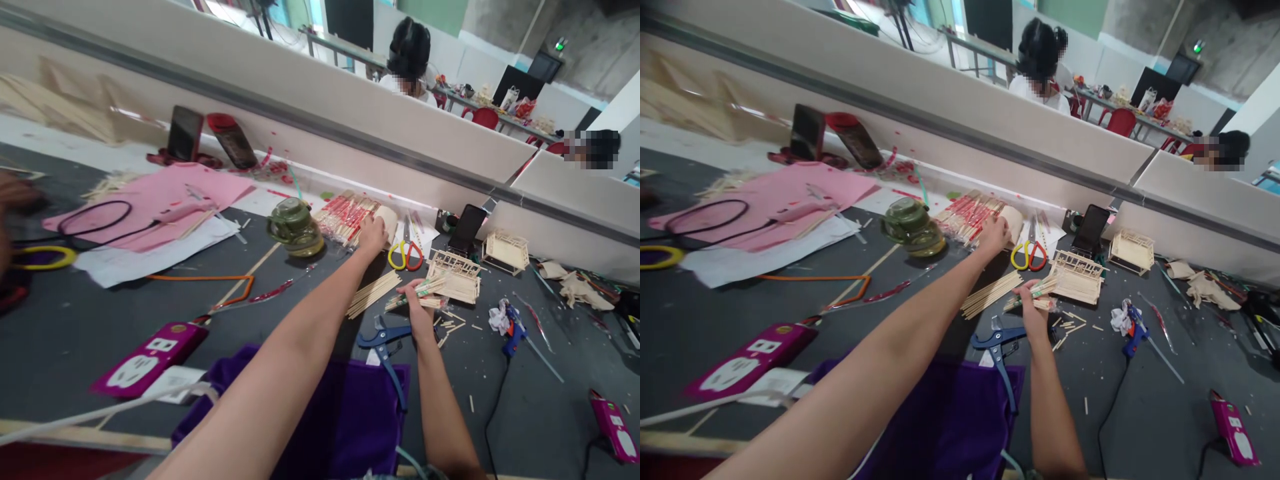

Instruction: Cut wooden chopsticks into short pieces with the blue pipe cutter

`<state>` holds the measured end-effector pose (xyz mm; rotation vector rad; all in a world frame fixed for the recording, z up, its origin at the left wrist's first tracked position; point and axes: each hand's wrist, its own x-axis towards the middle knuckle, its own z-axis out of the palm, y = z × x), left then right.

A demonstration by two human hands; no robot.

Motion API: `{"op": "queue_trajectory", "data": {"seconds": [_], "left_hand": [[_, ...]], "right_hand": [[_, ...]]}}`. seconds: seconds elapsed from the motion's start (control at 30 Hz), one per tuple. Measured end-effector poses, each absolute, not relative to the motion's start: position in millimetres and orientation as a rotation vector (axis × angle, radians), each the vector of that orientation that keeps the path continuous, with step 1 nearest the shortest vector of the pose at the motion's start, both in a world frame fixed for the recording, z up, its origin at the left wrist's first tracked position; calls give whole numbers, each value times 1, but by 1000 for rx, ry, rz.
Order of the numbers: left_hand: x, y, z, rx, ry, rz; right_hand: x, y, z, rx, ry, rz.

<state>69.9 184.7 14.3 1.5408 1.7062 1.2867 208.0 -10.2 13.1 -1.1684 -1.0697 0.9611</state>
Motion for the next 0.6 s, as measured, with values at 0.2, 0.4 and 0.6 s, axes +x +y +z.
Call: {"op": "queue_trajectory", "data": {"seconds": [0.2,0.4,0.6], "left_hand": [[91,157,6,1923,1816,786],[114,150,-2,2088,1862,285],[113,165,2,2070,1904,226]], "right_hand": [[209,-9,5,-1134,-1048,994],[209,-7,1,-1104,-999,1011],[208,-5,-5,-1084,-891,1046]]}}
